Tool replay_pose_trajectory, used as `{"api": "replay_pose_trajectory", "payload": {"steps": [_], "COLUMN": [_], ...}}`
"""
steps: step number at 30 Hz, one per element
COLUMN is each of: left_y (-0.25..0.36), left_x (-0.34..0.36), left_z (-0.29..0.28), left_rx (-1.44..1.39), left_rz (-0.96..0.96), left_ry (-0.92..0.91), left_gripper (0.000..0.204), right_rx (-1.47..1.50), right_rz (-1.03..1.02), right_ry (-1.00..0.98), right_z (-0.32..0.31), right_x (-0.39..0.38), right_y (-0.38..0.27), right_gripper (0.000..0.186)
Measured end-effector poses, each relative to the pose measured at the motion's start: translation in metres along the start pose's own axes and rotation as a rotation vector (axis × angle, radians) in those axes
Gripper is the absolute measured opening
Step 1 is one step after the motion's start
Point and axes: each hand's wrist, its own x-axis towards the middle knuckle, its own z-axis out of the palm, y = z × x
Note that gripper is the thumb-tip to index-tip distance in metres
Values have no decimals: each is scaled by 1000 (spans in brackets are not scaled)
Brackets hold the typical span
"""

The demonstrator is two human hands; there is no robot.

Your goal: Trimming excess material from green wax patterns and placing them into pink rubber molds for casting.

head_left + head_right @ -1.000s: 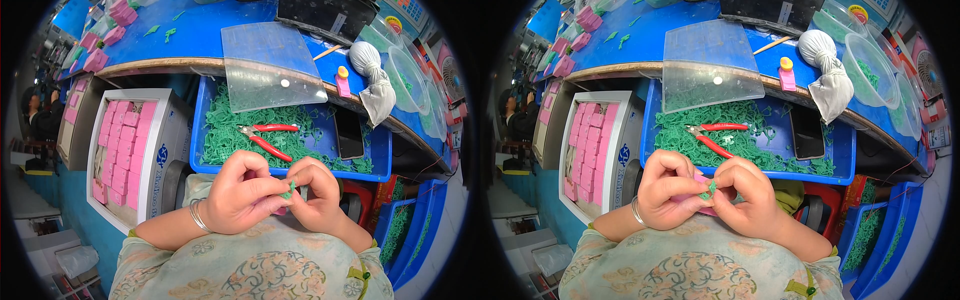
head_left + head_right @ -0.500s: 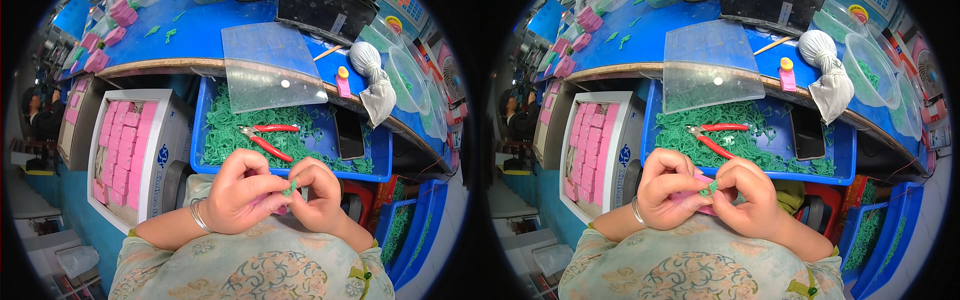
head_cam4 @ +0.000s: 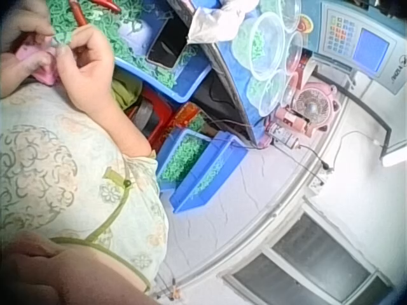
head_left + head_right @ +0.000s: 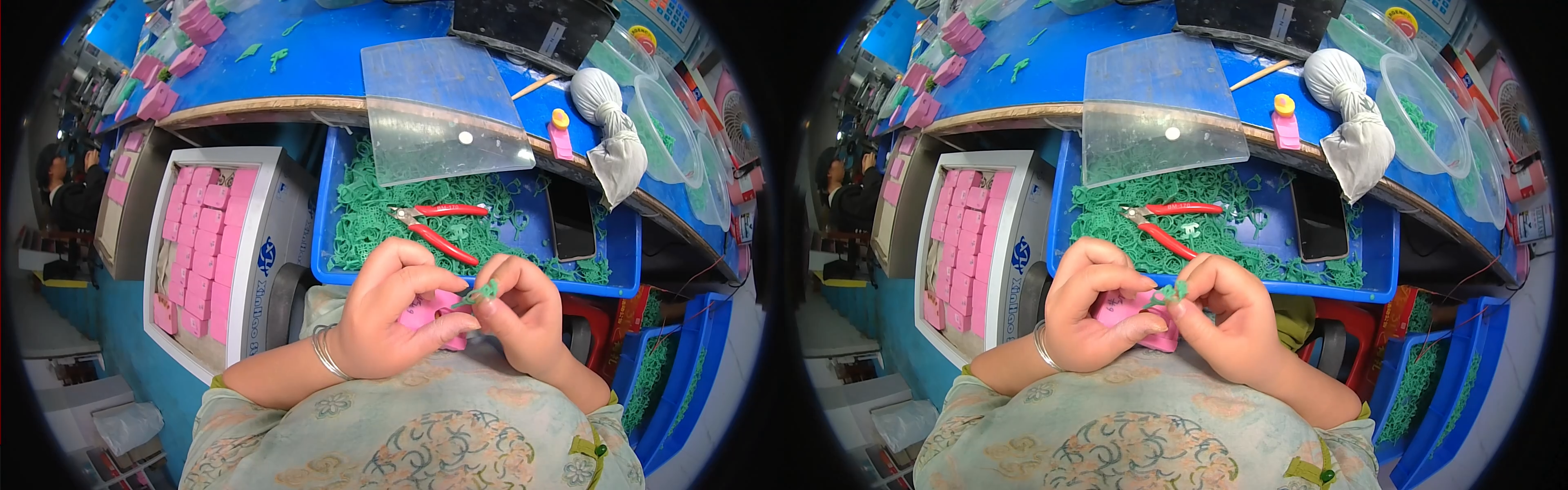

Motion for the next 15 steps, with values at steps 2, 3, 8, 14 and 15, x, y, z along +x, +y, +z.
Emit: {"api": "replay_pose_trajectory", "payload": {"steps": [2, 3, 8, 14, 15], "left_y": [0, -1, -3, -3, -2], "left_x": [0, 1, 3, 6, 3], "left_z": [0, 0, 0, 4, 2], "left_rx": [-30, -55, -106, -123, -130], "left_rz": [-53, -62, -75, -77, -195], "left_ry": [7, -29, -109, -111, -188], "left_gripper": [34, 31, 25, 26, 28], "right_rx": [95, 191, 284, 284, 269], "right_rz": [61, 123, 210, 181, 160], "right_ry": [24, 46, 45, 109, 166], "right_z": [-1, -3, -7, -8, -6], "right_x": [0, 0, 2, 1, 0], "right_y": [0, 0, -1, 0, 2], "right_gripper": [12, 11, 12, 10, 10]}}
